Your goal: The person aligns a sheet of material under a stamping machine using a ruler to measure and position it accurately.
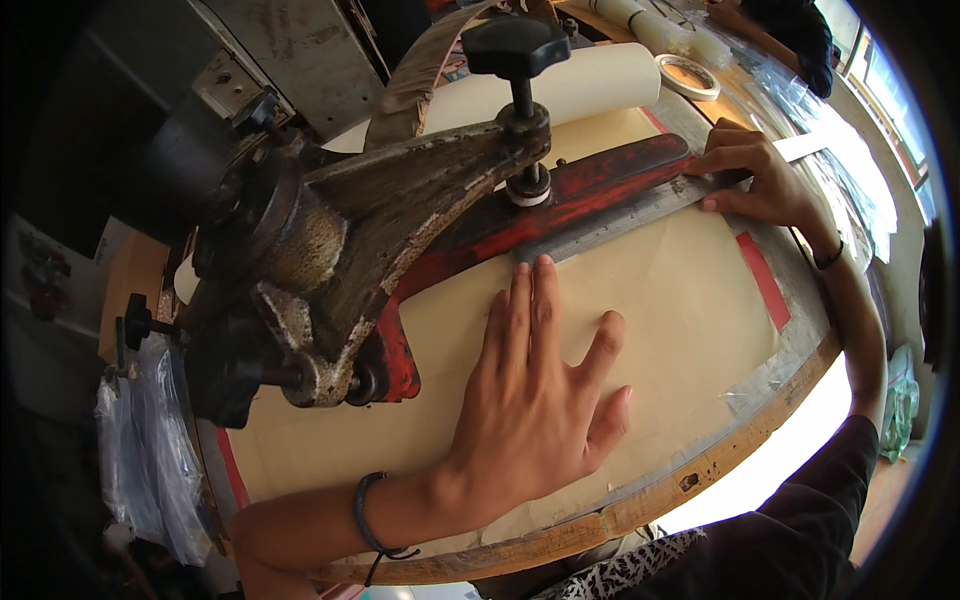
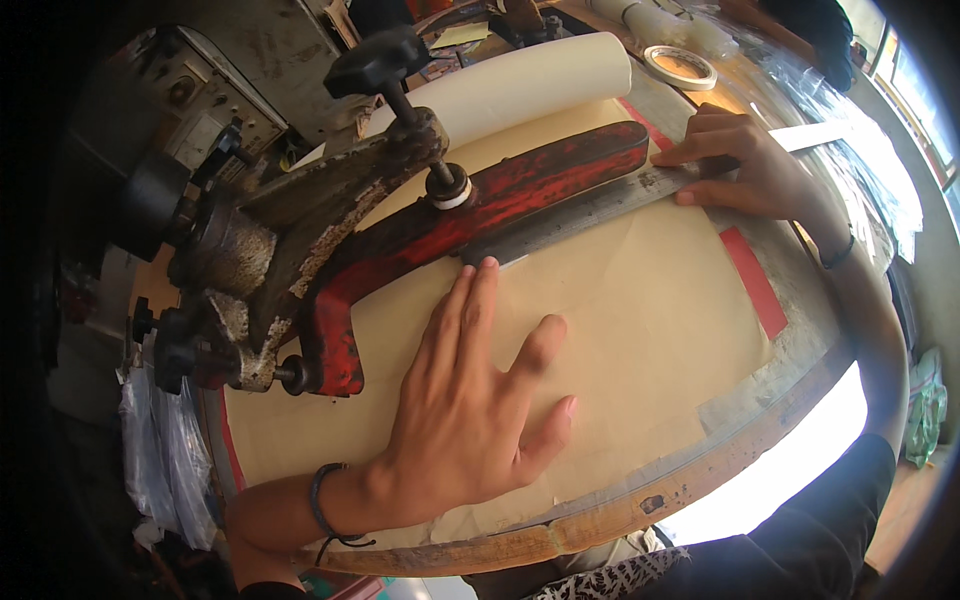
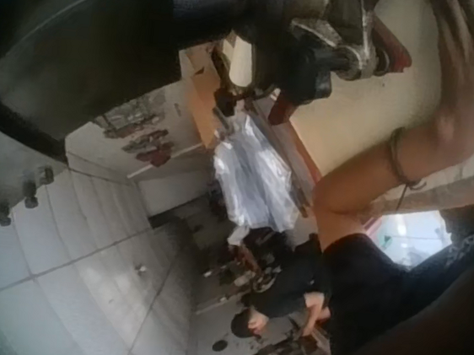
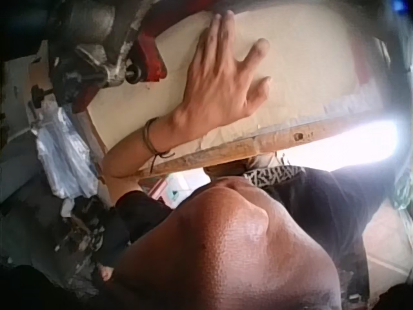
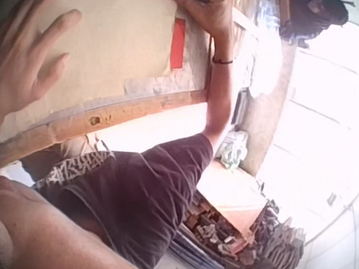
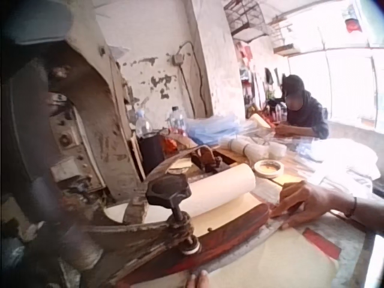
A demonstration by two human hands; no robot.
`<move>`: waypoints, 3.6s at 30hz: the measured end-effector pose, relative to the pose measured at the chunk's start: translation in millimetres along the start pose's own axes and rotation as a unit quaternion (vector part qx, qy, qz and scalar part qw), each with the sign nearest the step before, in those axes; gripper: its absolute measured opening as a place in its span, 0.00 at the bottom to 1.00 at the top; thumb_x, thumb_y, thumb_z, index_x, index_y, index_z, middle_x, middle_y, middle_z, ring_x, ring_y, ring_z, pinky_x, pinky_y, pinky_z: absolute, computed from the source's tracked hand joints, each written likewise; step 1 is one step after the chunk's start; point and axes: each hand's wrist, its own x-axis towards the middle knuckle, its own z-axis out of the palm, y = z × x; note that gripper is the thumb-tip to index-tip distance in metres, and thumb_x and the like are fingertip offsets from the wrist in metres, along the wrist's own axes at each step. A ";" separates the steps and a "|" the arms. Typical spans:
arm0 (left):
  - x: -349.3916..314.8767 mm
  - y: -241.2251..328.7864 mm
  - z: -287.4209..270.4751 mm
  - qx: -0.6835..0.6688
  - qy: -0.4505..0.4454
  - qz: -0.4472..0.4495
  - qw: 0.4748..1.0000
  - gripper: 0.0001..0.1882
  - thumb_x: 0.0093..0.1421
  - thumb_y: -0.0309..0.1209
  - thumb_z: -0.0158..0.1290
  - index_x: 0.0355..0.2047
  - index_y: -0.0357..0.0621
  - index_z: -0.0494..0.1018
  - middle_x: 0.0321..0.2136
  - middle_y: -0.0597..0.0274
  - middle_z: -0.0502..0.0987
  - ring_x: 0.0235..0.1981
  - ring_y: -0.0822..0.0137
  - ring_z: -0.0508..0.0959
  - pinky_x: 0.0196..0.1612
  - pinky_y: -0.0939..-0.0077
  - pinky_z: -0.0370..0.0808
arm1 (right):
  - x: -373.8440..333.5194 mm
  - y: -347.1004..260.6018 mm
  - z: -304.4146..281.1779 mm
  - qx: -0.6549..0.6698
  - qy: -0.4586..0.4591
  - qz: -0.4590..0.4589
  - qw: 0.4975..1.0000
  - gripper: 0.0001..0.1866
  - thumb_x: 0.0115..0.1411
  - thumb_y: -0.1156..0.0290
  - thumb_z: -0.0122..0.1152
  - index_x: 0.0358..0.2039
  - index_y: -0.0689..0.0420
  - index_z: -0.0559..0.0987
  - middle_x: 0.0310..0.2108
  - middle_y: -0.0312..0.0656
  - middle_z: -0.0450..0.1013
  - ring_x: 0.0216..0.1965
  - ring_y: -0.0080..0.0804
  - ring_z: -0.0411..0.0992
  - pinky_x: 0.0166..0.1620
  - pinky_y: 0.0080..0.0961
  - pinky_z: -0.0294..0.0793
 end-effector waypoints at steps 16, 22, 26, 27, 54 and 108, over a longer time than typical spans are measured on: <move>-6.0 1.1 8.7 0.041 0.033 0.005 0.999 0.30 0.65 0.46 0.51 0.60 0.38 0.67 0.62 0.11 0.57 0.63 0.22 0.64 0.67 0.38 0.62 | 7.7 -25.9 20.1 0.037 0.070 0.020 0.997 0.24 0.60 0.50 0.71 0.45 0.59 0.85 0.42 0.43 0.74 0.48 0.39 0.74 0.52 0.37 0.73; -6.5 0.6 7.4 0.026 0.025 -0.006 0.999 0.31 0.66 0.47 0.50 0.61 0.37 0.67 0.61 0.10 0.58 0.64 0.22 0.62 0.67 0.39 0.62 | 16.7 -37.3 19.3 -0.116 0.184 -0.134 0.967 0.17 0.61 0.55 0.71 0.34 0.58 0.84 0.32 0.42 0.73 0.37 0.40 0.73 0.42 0.36 0.73; -3.9 0.5 12.7 0.017 0.042 0.009 0.999 0.30 0.64 0.45 0.54 0.60 0.36 0.68 0.59 0.10 0.59 0.63 0.20 0.62 0.65 0.37 0.65 | 37.6 -81.6 16.5 -0.172 0.265 -0.276 0.908 0.17 0.59 0.66 0.73 0.18 0.55 0.76 0.19 0.37 0.68 0.23 0.36 0.67 0.30 0.34 0.67; -4.0 1.5 12.2 0.006 0.049 0.015 0.999 0.30 0.64 0.44 0.55 0.59 0.36 0.68 0.59 0.10 0.59 0.63 0.19 0.62 0.64 0.36 0.66 | 45.2 -98.3 17.2 -0.161 0.248 -0.303 0.906 0.16 0.59 0.66 0.73 0.18 0.55 0.76 0.18 0.37 0.68 0.23 0.36 0.68 0.29 0.34 0.67; 0.5 -2.1 -11.5 0.016 -0.087 -0.005 0.996 0.32 0.60 0.43 0.57 0.63 0.42 0.71 0.65 0.15 0.55 0.62 0.21 0.66 0.61 0.36 0.69 | 13.1 -134.0 59.3 -0.059 0.008 -0.067 0.996 0.29 0.65 0.62 0.65 0.64 0.61 0.74 0.28 0.39 0.80 0.21 0.35 0.76 0.22 0.33 0.69; 2.2 -9.3 -9.4 -0.055 -0.067 0.001 0.996 0.34 0.59 0.41 0.59 0.64 0.38 0.67 0.64 0.14 0.51 0.62 0.17 0.61 0.62 0.32 0.66 | 15.5 -137.6 49.8 -0.013 -0.032 -0.044 0.998 0.23 0.62 0.64 0.68 0.55 0.60 0.77 0.28 0.46 0.82 0.25 0.42 0.80 0.25 0.35 0.74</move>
